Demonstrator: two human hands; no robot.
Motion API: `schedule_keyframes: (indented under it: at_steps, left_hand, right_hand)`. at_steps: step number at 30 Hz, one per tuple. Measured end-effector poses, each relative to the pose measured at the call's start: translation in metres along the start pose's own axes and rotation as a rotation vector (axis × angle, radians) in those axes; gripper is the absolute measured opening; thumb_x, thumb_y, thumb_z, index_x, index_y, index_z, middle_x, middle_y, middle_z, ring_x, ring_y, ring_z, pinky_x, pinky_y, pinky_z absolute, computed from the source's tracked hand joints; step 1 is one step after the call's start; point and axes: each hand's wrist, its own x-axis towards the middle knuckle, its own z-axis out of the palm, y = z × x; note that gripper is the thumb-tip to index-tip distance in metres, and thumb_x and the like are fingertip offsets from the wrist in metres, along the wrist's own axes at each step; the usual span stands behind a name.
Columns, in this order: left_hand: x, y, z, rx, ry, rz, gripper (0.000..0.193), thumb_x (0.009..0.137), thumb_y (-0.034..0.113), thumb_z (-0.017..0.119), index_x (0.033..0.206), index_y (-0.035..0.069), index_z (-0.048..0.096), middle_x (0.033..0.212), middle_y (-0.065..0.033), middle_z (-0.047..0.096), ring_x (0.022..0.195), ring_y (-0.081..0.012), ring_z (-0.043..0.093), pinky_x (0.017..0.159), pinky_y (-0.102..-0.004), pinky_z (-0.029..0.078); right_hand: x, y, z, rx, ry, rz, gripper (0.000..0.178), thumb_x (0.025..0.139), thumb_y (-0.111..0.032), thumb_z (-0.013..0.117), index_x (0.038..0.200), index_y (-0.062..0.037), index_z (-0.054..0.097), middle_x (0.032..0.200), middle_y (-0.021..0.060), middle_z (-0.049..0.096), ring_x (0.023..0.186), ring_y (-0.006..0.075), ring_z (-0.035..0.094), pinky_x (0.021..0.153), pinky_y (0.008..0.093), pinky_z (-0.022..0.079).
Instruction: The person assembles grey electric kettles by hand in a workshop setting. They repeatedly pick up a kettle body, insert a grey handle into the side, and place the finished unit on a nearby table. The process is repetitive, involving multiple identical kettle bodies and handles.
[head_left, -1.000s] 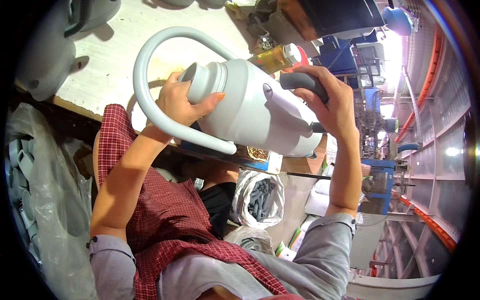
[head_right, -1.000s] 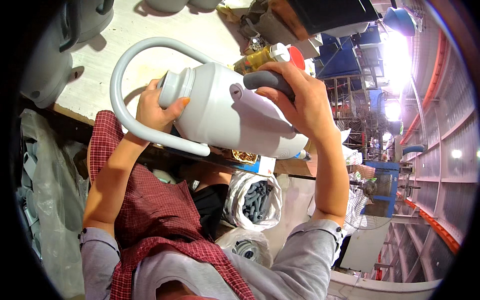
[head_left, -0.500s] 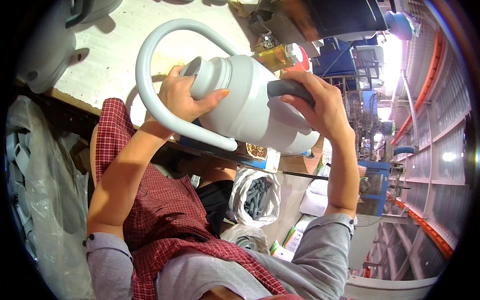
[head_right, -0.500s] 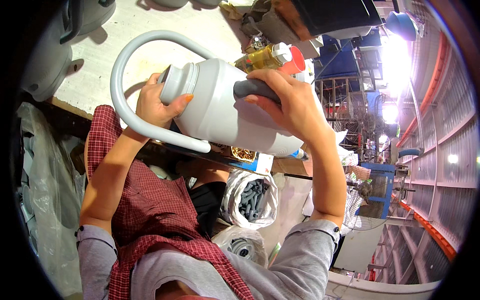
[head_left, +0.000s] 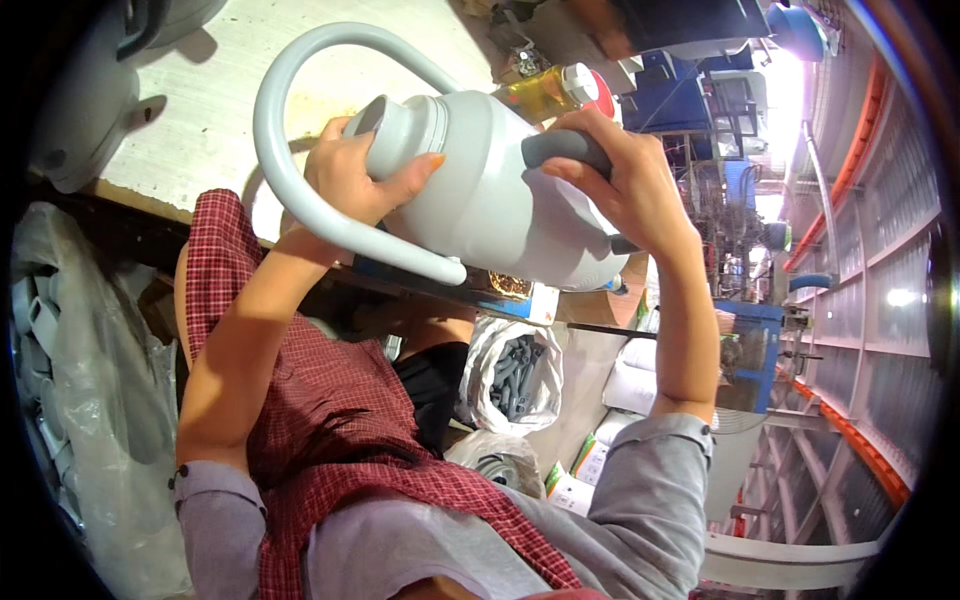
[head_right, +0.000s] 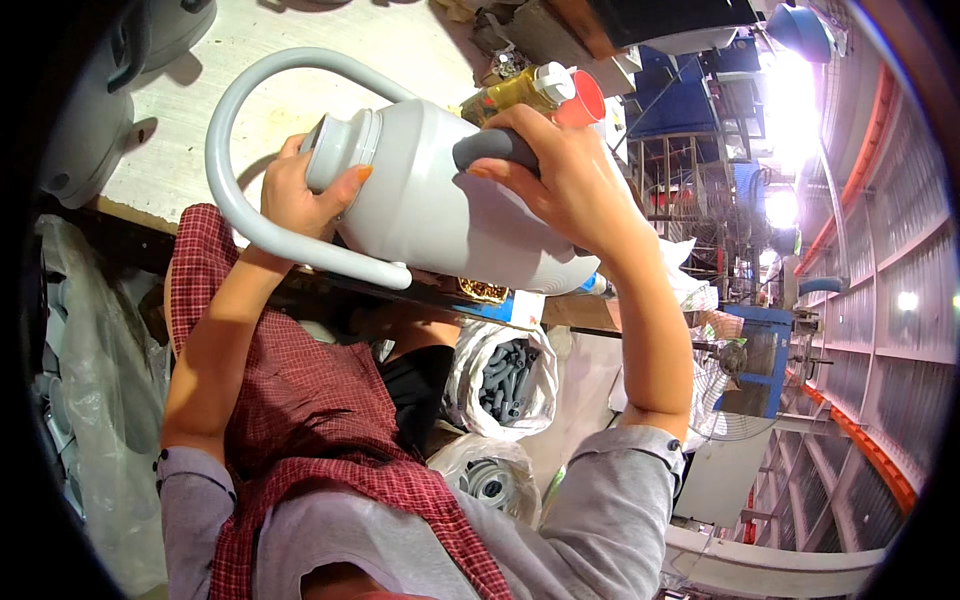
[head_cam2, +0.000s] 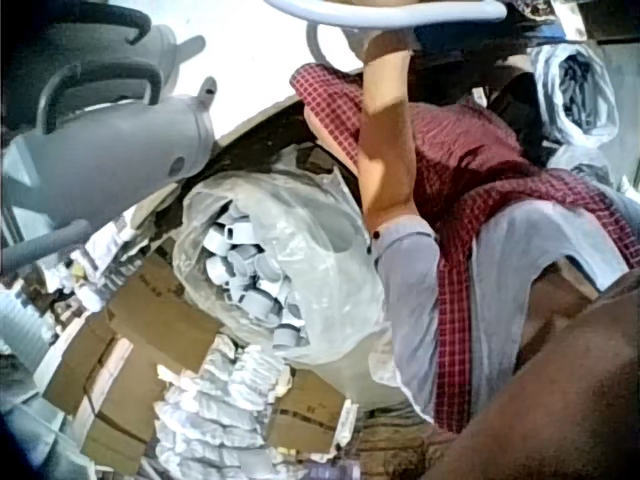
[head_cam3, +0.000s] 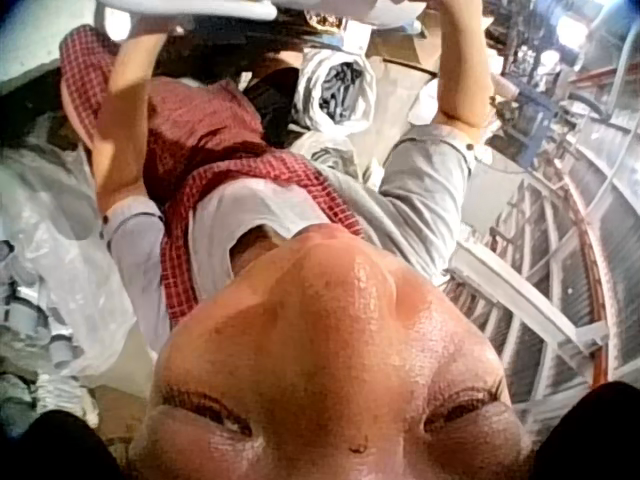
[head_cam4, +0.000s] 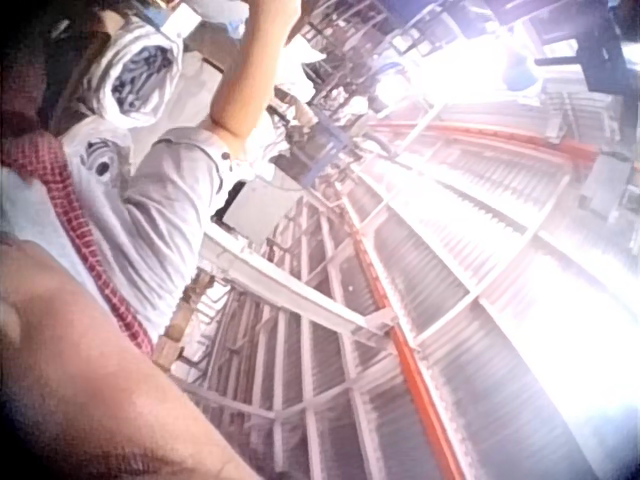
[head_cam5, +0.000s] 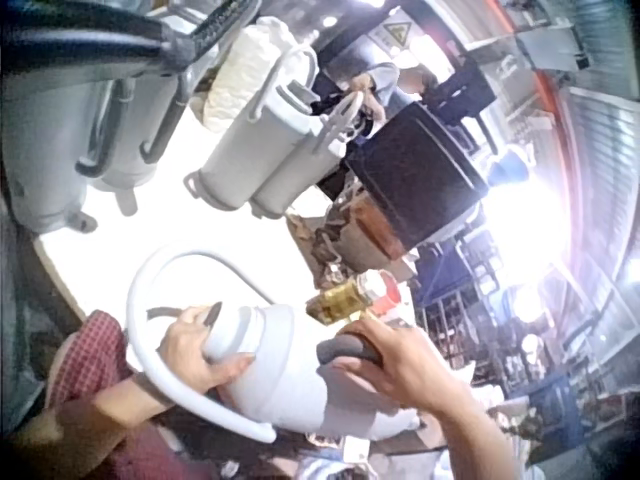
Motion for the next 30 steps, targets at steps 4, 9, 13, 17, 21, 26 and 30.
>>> schedule_keyframes:
  at_steps: [4,9,13,17,21,26,30]
  left_hand:
    - [-0.002,-0.013,0.015,0.002,0.026,-0.143,0.061,0.085,0.058,0.057,0.078,-0.001,0.07,0.068,-0.0158,0.064,0.058,-0.0271,0.058,0.062,-0.0374,0.051]
    - [0.015,-0.016,0.014,-0.322,0.012,-0.386,0.062,0.094,0.053,0.049,0.067,-0.001,0.067,0.055,-0.0036,0.052,0.052,-0.0129,0.048,0.049,-0.0283,0.039]
    - [0.022,-0.004,0.014,-0.332,0.086,-0.483,0.052,0.095,0.045,0.053,0.069,0.002,0.068,0.055,-0.0015,0.055,0.053,-0.0095,0.048,0.049,-0.0262,0.039]
    - [0.027,0.031,-0.015,-0.313,0.208,-0.448,0.045,0.094,0.042,0.056,0.075,0.004,0.068,0.067,-0.003,0.062,0.06,-0.0081,0.055,0.053,-0.0233,0.043]
    - [0.03,0.041,-0.072,-0.252,0.364,-0.434,0.038,0.095,0.039,0.055,0.083,0.004,0.065,0.077,-0.0032,0.062,0.067,-0.0107,0.057,0.062,-0.025,0.046]
    - [-0.042,0.094,-0.23,-0.574,0.069,-0.305,0.046,0.098,0.04,0.041,0.12,0.002,0.054,0.108,-0.0127,0.061,0.094,-0.0227,0.061,0.085,-0.0338,0.049]
    - [-0.052,0.103,-0.204,-0.336,0.334,-0.389,0.051,0.102,0.041,0.03,0.121,0.001,0.053,0.114,-0.0121,0.06,0.098,-0.0219,0.06,0.088,-0.034,0.048]
  right_hand:
    - [-0.005,0.01,0.001,-0.046,0.009,-0.019,0.034,0.083,-0.027,0.07,0.108,-0.006,0.06,0.085,0.0155,0.067,0.072,0.0322,0.066,0.067,0.0349,0.05]
    - [0.003,0.024,-0.002,-0.244,0.101,-0.284,0.038,0.083,-0.041,0.068,0.102,-0.0095,0.06,0.077,0.0137,0.064,0.068,0.0328,0.063,0.059,0.0384,0.048]
    - [0.004,0.052,0.008,-0.21,0.244,-0.419,0.041,0.08,-0.046,0.07,0.095,-0.0087,0.062,0.073,0.0118,0.063,0.066,0.0309,0.063,0.058,0.0381,0.048]
    - [-0.012,0.025,-0.012,-0.161,0.322,-0.37,0.039,0.081,-0.045,0.066,0.083,-0.0085,0.053,0.076,0.0138,0.062,0.073,0.036,0.062,0.058,0.0439,0.048]
    - [-0.04,0.009,-0.025,-0.128,0.426,-0.248,0.037,0.084,-0.035,0.067,0.107,-0.0062,0.06,0.095,0.014,0.065,0.084,0.0276,0.065,0.069,0.0365,0.051]
    - [-0.161,0.061,0.068,0.433,0.439,0.106,0.019,0.075,-0.008,0.073,0.094,-0.0088,0.068,0.085,0.0106,0.07,0.074,0.0197,0.068,0.064,0.031,0.054]
    - [-0.179,0.078,0.161,-0.299,0.474,0.149,0.018,0.067,-0.018,0.076,0.084,-0.0192,0.068,0.091,0.0071,0.059,0.102,0.0319,0.05,0.094,0.0506,0.036]
